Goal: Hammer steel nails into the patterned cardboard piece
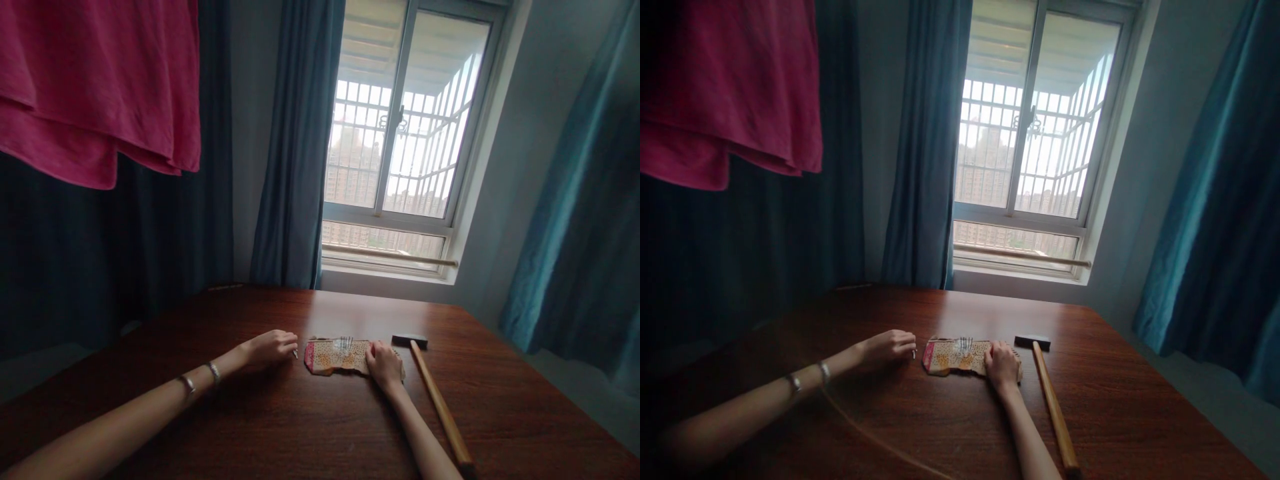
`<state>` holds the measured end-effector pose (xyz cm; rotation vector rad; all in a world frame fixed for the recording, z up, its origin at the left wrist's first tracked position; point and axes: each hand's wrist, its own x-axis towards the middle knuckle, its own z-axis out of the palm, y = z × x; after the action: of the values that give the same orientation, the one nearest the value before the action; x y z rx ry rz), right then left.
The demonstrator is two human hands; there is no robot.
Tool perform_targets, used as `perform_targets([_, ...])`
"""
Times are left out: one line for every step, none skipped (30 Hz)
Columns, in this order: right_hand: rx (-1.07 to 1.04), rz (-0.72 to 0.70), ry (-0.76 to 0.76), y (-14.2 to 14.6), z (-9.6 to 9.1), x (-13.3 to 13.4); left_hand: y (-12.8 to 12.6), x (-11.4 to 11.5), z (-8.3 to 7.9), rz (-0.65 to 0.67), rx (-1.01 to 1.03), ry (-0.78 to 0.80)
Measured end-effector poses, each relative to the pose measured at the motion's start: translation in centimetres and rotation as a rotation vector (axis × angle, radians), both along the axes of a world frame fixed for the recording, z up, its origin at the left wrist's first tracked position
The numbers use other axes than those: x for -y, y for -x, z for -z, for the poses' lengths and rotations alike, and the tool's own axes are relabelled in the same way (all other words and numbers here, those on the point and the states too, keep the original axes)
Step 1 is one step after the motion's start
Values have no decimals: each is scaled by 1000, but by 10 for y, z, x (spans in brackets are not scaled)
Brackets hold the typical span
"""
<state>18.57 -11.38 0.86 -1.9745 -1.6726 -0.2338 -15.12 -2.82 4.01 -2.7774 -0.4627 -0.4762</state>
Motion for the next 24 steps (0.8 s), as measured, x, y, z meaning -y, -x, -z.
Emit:
perform_targets([-47, -6, -8, -1, -1, 0, -4, 1, -1, 1, 9, 64])
perform_targets([-105, -14, -18, -3, -2, 0, -10, 3, -1, -6, 29, 143])
perform_targets([-169, -24, -37, -4, -3, 0, -17, 4, -1, -48, 99, 228])
perform_targets([-230, -42, -68, -4, -4, 0, -25, 6, 0, -110, 202, 315])
perform_targets([-282, -73, -111, -4, -5, 1, -35, 8, 1, -165, 305, 404])
perform_targets([-326, -119, -161, -2, -7, 2, -45, 9, 3, -212, 398, 486])
perform_targets([-366, -180, -208, 2, -8, 3, -56, 11, 4, -252, 484, 553])
perform_targets([-404, -246, -243, 6, -9, 4, -68, 13, 6, -283, 566, 611])
perform_targets([-444, -308, -263, 11, -11, 5, -79, 15, 7, -298, 627, 674])
perform_targets([-485, -363, -268, 17, -12, 7, -89, 18, 8, -296, 667, 737])
perform_targets([-524, -407, -263, 23, -13, 8, -99, 21, 8, -285, 686, 796])
perform_targets([-558, -445, -252, 28, -14, 9, -108, 25, 8, -273, 699, 832])
perform_targets([-586, -479, -239, 32, -15, 10, -116, 29, 7, -252, 696, 851])
perform_targets([-611, -510, -226, 35, -16, 11, -123, 33, 7, -226, 680, 857])
perform_targets([-633, -538, -212, 37, -16, 12, -130, 37, 6, -216, 666, 856])
perform_targets([-654, -560, -198, 38, -17, 12, -135, 40, 6, -212, 656, 855])
perform_targets([-672, -572, -189, 37, -17, 12, -140, 42, 6, -212, 648, 857])
perform_targets([-688, -575, -184, 36, -17, 12, -144, 43, 6, -213, 643, 864])
perform_targets([-700, -571, -184, 35, -17, 12, -147, 44, 7, -210, 640, 875])
perform_targets([-707, -564, -189, 34, -16, 12, -150, 43, 8, -202, 638, 887])
perform_targets([-711, -555, -198, 33, -16, 11, -152, 43, 9, -194, 636, 896])
perform_targets([-715, -543, -207, 31, -15, 10, -153, 42, 10, -184, 632, 901])
perform_targets([-720, -532, -211, 30, -14, 9, -153, 42, 10, -175, 630, 896])
perform_targets([-728, -519, -210, 29, -14, 8, -153, 41, 10, -172, 631, 878])
